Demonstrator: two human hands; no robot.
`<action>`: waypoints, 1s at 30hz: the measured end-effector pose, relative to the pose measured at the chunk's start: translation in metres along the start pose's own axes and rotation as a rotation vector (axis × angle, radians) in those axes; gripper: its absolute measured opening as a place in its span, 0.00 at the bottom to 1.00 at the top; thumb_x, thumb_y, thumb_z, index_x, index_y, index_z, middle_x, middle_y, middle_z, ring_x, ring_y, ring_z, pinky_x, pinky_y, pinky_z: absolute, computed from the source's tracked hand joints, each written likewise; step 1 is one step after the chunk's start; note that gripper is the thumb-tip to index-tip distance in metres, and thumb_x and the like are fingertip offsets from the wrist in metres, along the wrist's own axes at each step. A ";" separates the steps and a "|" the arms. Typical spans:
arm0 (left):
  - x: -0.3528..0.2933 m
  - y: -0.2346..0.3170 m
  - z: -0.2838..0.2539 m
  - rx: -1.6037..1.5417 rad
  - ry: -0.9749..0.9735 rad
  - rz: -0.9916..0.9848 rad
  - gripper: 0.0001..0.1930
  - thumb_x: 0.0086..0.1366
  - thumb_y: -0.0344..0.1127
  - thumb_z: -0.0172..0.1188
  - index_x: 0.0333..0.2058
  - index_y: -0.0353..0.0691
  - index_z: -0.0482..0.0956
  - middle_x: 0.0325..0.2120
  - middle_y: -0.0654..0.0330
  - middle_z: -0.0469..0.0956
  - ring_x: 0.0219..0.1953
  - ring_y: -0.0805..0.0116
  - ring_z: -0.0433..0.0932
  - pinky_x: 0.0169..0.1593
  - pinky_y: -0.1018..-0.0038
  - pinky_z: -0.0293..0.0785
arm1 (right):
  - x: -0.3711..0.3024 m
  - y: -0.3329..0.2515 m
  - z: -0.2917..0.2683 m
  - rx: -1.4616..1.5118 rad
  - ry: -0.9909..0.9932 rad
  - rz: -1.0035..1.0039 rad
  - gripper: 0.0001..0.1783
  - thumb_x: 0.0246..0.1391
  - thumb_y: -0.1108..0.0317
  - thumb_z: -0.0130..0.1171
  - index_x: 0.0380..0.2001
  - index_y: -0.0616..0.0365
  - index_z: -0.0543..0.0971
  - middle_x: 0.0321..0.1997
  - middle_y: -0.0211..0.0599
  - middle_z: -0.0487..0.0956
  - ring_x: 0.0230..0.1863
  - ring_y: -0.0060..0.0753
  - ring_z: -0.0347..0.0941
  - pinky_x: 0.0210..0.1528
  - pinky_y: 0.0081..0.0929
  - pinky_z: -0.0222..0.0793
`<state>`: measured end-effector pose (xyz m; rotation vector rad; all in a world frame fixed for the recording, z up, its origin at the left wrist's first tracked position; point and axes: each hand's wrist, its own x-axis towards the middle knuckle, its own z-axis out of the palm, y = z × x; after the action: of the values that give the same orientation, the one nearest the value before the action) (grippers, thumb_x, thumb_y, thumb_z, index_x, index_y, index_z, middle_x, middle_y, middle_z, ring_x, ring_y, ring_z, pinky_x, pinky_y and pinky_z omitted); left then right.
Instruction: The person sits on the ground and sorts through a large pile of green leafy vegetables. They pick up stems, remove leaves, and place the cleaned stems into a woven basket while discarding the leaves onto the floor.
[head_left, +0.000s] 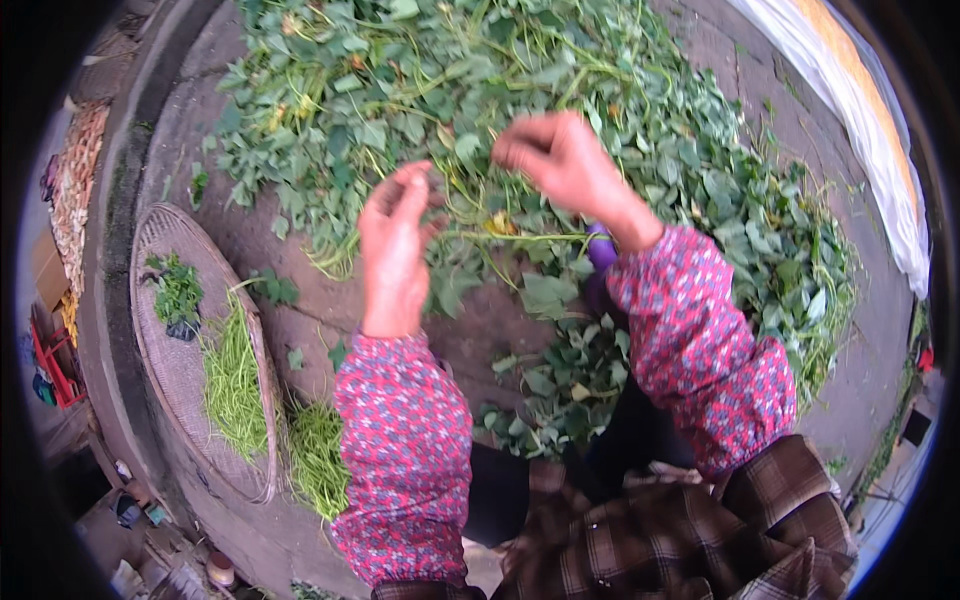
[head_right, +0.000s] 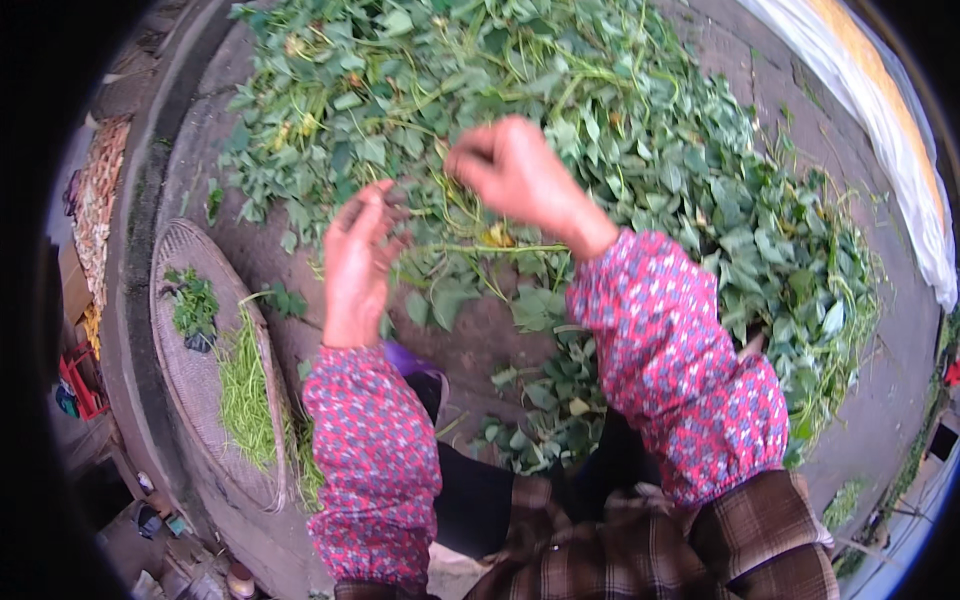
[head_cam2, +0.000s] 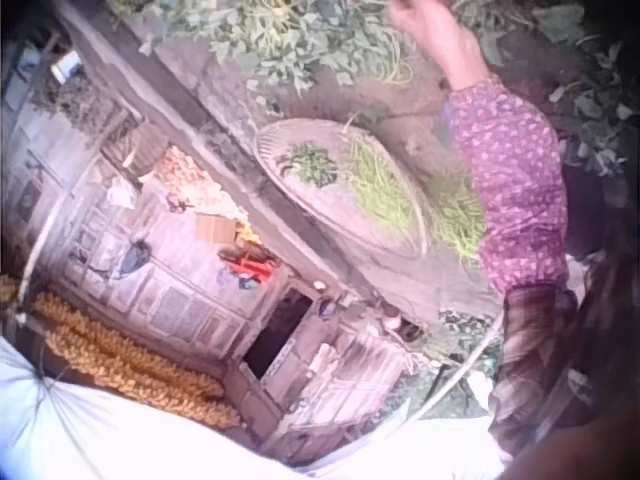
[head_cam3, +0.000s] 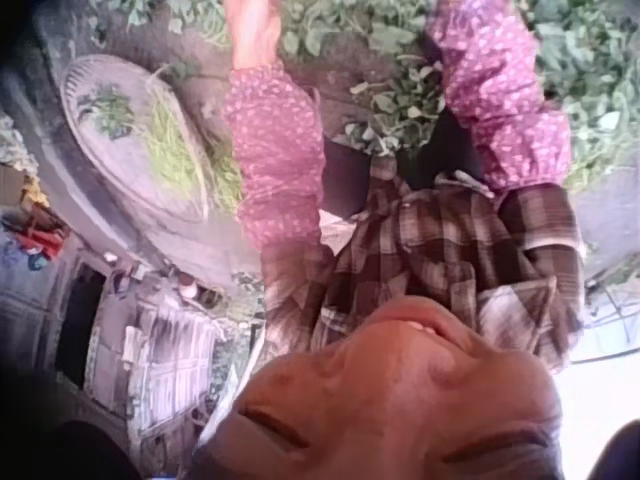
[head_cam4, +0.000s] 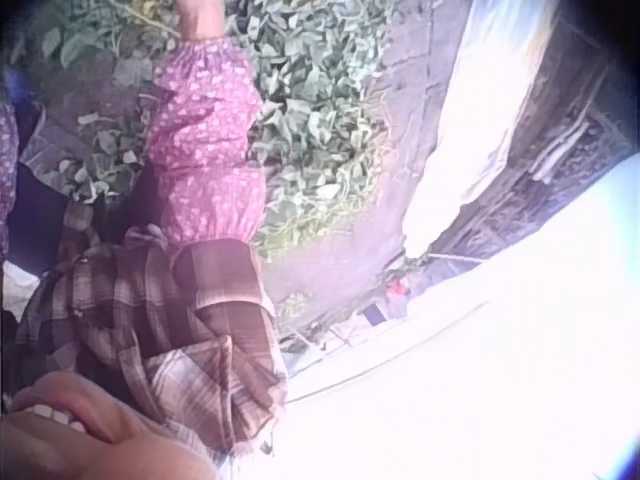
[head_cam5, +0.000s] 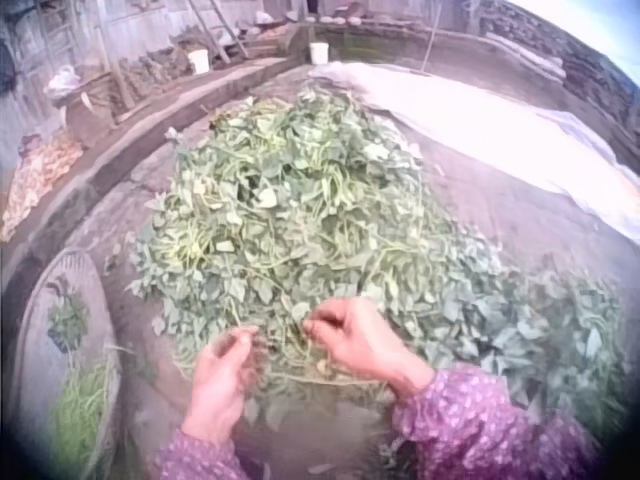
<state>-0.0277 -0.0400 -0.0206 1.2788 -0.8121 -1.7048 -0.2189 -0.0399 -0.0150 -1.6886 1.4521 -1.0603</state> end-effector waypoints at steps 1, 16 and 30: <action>0.004 -0.001 -0.002 0.137 -0.002 0.070 0.11 0.60 0.35 0.54 0.40 0.39 0.73 0.37 0.66 0.72 0.33 0.78 0.71 0.33 0.79 0.69 | 0.001 0.001 -0.006 0.067 0.092 0.056 0.10 0.45 0.67 0.54 0.25 0.64 0.78 0.17 0.41 0.76 0.18 0.26 0.70 0.24 0.27 0.65; 0.070 -0.136 0.067 1.446 -0.197 0.538 0.34 0.48 0.31 0.61 0.54 0.38 0.58 0.53 0.47 0.60 0.57 0.51 0.56 0.57 0.57 0.51 | -0.016 -0.007 -0.043 0.066 0.297 0.132 0.10 0.42 0.69 0.54 0.25 0.67 0.77 0.18 0.49 0.74 0.19 0.38 0.71 0.25 0.30 0.65; 0.187 -0.232 0.120 1.901 -0.379 0.511 0.28 0.48 0.38 0.62 0.49 0.43 0.64 0.47 0.56 0.66 0.55 0.54 0.59 0.56 0.46 0.47 | -0.046 0.016 -0.072 0.120 0.201 0.147 0.06 0.41 0.78 0.53 0.26 0.68 0.74 0.24 0.49 0.71 0.29 0.52 0.69 0.30 0.38 0.66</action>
<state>-0.2231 -0.1033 -0.2676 1.4329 -2.9747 -0.3296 -0.2929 0.0041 -0.0032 -1.4013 1.5782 -1.2372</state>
